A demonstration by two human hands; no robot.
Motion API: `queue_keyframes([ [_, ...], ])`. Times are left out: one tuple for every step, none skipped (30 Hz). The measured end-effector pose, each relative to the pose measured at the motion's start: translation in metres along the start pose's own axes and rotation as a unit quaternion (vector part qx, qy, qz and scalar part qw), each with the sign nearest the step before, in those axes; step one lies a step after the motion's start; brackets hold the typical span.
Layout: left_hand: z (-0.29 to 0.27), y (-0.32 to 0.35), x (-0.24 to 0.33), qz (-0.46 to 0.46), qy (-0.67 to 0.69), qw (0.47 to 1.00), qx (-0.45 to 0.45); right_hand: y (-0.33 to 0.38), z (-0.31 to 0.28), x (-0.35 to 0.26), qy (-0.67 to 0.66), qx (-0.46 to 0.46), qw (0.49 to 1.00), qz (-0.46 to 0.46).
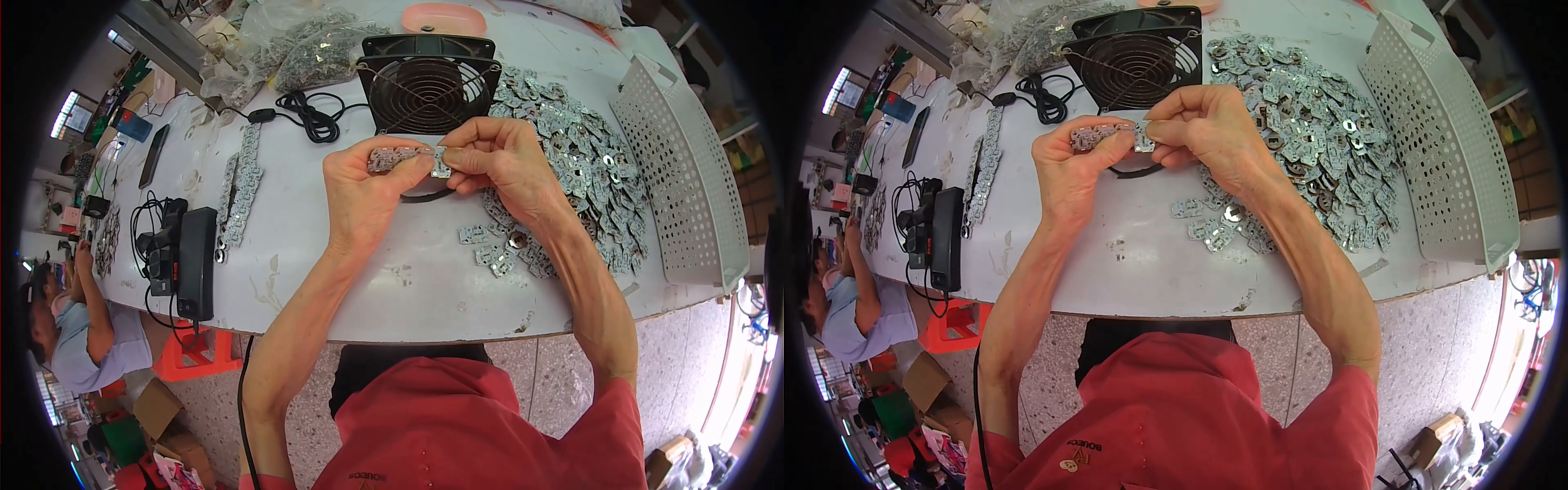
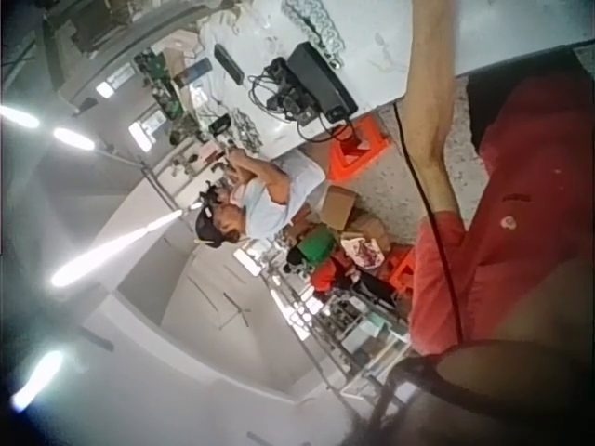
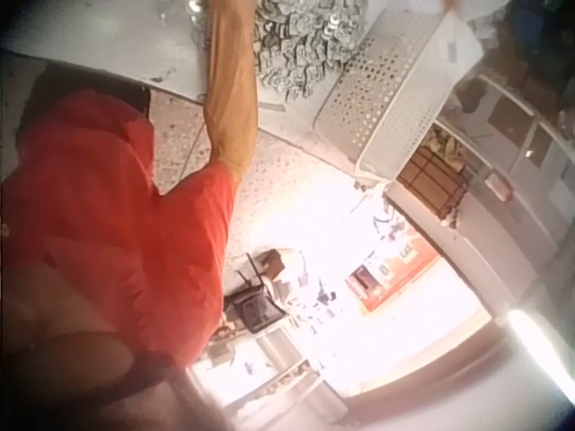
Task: The person assembles small electronic LED components onto a metal base or circuit board by hand.
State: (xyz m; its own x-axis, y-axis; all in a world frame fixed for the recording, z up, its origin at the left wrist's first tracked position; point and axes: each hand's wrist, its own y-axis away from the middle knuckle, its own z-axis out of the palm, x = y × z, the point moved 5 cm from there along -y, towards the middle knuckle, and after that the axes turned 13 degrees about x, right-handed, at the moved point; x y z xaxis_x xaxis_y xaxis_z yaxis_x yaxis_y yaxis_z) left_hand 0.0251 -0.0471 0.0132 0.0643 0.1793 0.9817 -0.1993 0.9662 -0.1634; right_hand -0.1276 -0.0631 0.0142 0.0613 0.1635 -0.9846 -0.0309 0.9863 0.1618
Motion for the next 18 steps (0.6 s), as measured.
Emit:
queue_keyframes([
  [0.0006, -0.0004, -0.0012, -0.009, 0.008, 1.0, 0.005, -0.0003, 0.0002, 0.0, 0.0, 0.0, 1.0, -0.002],
  [0.0006, -0.0006, -0.002, -0.018, 0.016, 1.0, 0.01, -0.0006, 0.0003, -0.0002, 0.001, 0.0, 1.0, -0.005],
  [0.0, -0.0008, -0.0016, -0.016, 0.017, 1.0, 0.011, -0.0007, 0.0004, -0.0003, 0.002, -0.001, 1.0, -0.007],
  [-0.0002, -0.0009, -0.0017, -0.02, 0.017, 1.0, 0.009, -0.0005, 0.0004, -0.0004, 0.0, 0.0, 1.0, -0.008],
  [-0.0003, -0.0011, -0.002, -0.024, 0.017, 1.0, 0.006, -0.0002, 0.0006, -0.0006, -0.001, 0.0, 1.0, -0.009],
  [-0.0006, -0.0018, -0.0031, -0.02, 0.018, 1.0, 0.006, -0.0001, 0.0011, -0.0014, -0.001, 0.0, 1.0, -0.012],
  [-0.001, -0.0027, -0.0055, -0.025, 0.032, 0.999, 0.005, 0.0001, 0.0012, -0.0021, -0.014, 0.005, 1.0, -0.011],
  [-0.001, -0.0036, -0.0058, -0.03, 0.046, 0.998, 0.004, 0.0003, 0.001, -0.003, -0.027, 0.01, 1.0, -0.01],
  [-0.0011, -0.0041, -0.004, -0.027, 0.046, 0.999, 0.003, 0.0006, 0.0009, -0.0034, -0.028, 0.01, 0.999, -0.013],
  [-0.0016, -0.0042, -0.0057, -0.067, 0.076, 0.995, 0.004, 0.0008, 0.0005, -0.0033, -0.029, 0.012, 0.999, -0.012],
  [-0.0017, -0.0043, -0.0077, -0.108, 0.104, 0.989, 0.005, 0.0009, 0.0001, -0.0037, -0.031, 0.014, 0.999, -0.01],
  [-0.0022, -0.0045, -0.0064, -0.106, 0.104, 0.989, 0.004, 0.0016, -0.0002, -0.0048, -0.032, 0.014, 0.999, -0.012],
  [-0.002, -0.0046, -0.0062, -0.114, 0.106, 0.988, -0.003, 0.002, -0.0005, -0.0057, -0.031, 0.016, 0.999, -0.013],
  [-0.0013, -0.0042, -0.0063, -0.122, 0.109, 0.987, -0.01, 0.0025, -0.0008, -0.0062, -0.03, 0.017, 0.999, -0.014],
  [-0.0003, -0.0039, -0.0063, -0.122, 0.108, 0.987, -0.011, 0.0026, -0.0016, -0.0063, -0.031, 0.019, 0.999, -0.015],
  [0.0011, -0.0029, -0.0072, -0.129, 0.109, 0.985, -0.015, 0.0027, -0.002, -0.0063, -0.03, 0.018, 0.999, -0.016],
  [0.0025, -0.0022, -0.0084, -0.137, 0.11, 0.984, -0.02, 0.0028, -0.0024, -0.0061, -0.028, 0.017, 0.999, -0.017],
  [0.0023, -0.0024, -0.0082, -0.137, 0.109, 0.984, -0.02, 0.0028, -0.0018, -0.0064, -0.029, 0.018, 0.999, -0.017],
])
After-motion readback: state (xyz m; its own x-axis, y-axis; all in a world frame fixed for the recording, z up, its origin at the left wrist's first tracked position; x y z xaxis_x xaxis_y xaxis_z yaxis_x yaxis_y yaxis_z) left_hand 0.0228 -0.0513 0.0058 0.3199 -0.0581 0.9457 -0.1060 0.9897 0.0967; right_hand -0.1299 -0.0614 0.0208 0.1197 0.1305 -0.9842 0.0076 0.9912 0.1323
